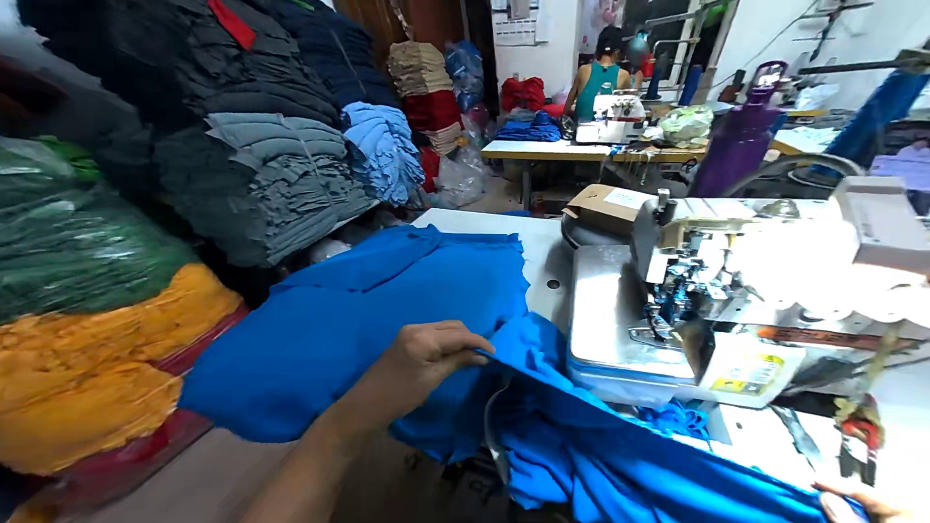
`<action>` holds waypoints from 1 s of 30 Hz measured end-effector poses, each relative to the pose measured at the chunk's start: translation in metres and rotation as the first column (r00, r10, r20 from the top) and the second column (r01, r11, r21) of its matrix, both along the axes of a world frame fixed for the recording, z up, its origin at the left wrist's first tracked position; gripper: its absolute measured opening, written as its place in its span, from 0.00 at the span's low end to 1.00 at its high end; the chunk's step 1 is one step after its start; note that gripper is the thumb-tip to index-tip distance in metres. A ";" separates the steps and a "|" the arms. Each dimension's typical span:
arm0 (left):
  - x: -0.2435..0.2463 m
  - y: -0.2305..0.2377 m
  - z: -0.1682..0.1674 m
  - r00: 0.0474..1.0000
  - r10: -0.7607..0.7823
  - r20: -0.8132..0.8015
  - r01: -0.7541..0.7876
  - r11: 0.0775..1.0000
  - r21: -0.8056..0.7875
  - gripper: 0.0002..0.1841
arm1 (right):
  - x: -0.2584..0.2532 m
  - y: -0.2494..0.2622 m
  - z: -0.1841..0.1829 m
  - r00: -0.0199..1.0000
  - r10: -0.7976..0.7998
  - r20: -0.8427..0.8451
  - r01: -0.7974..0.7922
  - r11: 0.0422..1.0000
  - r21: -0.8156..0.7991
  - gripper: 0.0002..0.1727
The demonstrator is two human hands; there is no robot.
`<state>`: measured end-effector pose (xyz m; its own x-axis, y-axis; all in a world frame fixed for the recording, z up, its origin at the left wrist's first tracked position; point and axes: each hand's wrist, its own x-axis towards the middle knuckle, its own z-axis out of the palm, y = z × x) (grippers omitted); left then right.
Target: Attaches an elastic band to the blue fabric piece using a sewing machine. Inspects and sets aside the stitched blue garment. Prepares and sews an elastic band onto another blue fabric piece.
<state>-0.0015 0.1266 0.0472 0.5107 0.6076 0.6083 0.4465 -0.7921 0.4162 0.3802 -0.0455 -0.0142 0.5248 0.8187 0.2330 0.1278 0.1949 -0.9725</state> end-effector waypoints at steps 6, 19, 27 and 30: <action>0.014 -0.002 -0.004 0.959 0.151 0.238 -0.074 0.949 -0.305 0.11 | 0.000 -0.008 -0.008 0.910 -0.030 0.413 0.085 0.989 -0.117 0.10; 0.173 -0.079 -0.069 0.786 0.055 0.616 0.399 0.716 -0.573 0.02 | 0.086 0.007 0.022 0.381 -0.032 0.924 0.128 0.992 -0.018 0.18; 0.169 -0.070 -0.071 0.628 0.069 0.775 0.657 0.487 -0.575 0.09 | 0.133 0.026 -0.019 0.181 0.114 0.977 0.038 0.992 -0.123 0.24; 0.166 -0.068 -0.077 0.597 0.009 0.802 0.694 0.496 -0.522 0.11 | 0.138 0.023 -0.010 0.214 0.142 0.967 0.037 0.988 -0.153 0.20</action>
